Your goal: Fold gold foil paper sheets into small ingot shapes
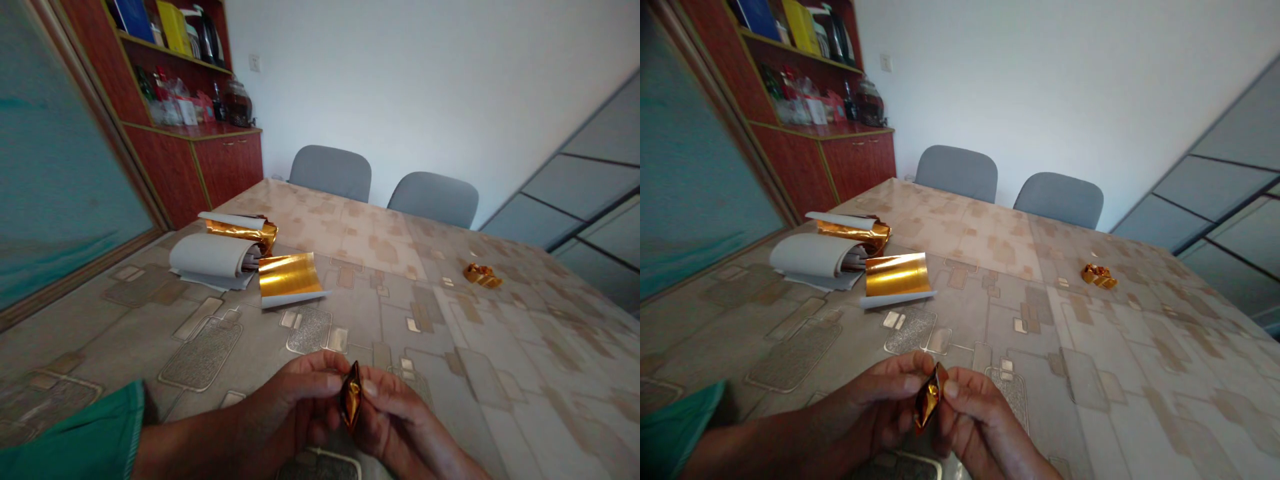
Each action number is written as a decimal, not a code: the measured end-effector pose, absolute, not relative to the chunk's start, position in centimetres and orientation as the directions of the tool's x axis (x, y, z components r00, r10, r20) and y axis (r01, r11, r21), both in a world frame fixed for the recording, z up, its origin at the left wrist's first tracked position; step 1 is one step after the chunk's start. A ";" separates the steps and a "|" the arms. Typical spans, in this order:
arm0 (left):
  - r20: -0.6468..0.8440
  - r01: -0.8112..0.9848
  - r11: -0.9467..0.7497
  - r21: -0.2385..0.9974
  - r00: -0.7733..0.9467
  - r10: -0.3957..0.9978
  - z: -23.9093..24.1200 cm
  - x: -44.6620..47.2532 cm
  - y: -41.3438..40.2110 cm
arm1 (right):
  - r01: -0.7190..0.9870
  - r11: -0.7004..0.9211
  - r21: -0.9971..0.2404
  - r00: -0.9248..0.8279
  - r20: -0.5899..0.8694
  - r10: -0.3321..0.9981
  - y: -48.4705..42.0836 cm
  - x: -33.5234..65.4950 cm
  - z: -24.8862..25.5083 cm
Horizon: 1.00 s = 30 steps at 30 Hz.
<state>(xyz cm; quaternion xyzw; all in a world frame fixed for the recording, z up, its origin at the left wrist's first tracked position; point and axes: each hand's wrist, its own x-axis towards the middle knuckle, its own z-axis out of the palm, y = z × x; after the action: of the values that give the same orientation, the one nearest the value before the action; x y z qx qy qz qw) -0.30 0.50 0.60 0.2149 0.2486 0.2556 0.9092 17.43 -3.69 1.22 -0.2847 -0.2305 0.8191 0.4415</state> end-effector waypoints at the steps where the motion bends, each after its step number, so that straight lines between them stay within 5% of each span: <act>1: -0.342 -0.347 0.777 0.525 0.750 0.566 0.7 -0.3 0.5 | -0.593 -0.511 -0.622 -0.462 -0.257 0.849 -3.7 17.4 1.3; 9: -0.300 -0.365 0.805 0.468 0.791 0.533 1.1 -0.2 0.5 | -0.603 -0.544 -0.583 -0.476 -0.284 0.832 -4.0 17.6 0.8; 24: -0.329 -0.245 0.623 0.743 0.677 0.658 0.7 0.7 0.3 | -0.573 -0.522 -0.632 -0.445 -0.295 0.846 -3.9 17.1 1.3; 30: -0.375 -0.200 0.613 0.764 0.636 0.674 0.3 1.0 0.1 | -0.531 -0.515 -0.673 -0.419 -0.320 0.850 -3.9 17.0 1.3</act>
<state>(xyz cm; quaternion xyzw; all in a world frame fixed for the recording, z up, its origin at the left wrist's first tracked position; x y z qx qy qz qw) 0.95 0.15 0.32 0.3527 0.3365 0.2625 0.8328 17.00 -3.86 1.35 -0.3277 -0.2432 0.8063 0.4281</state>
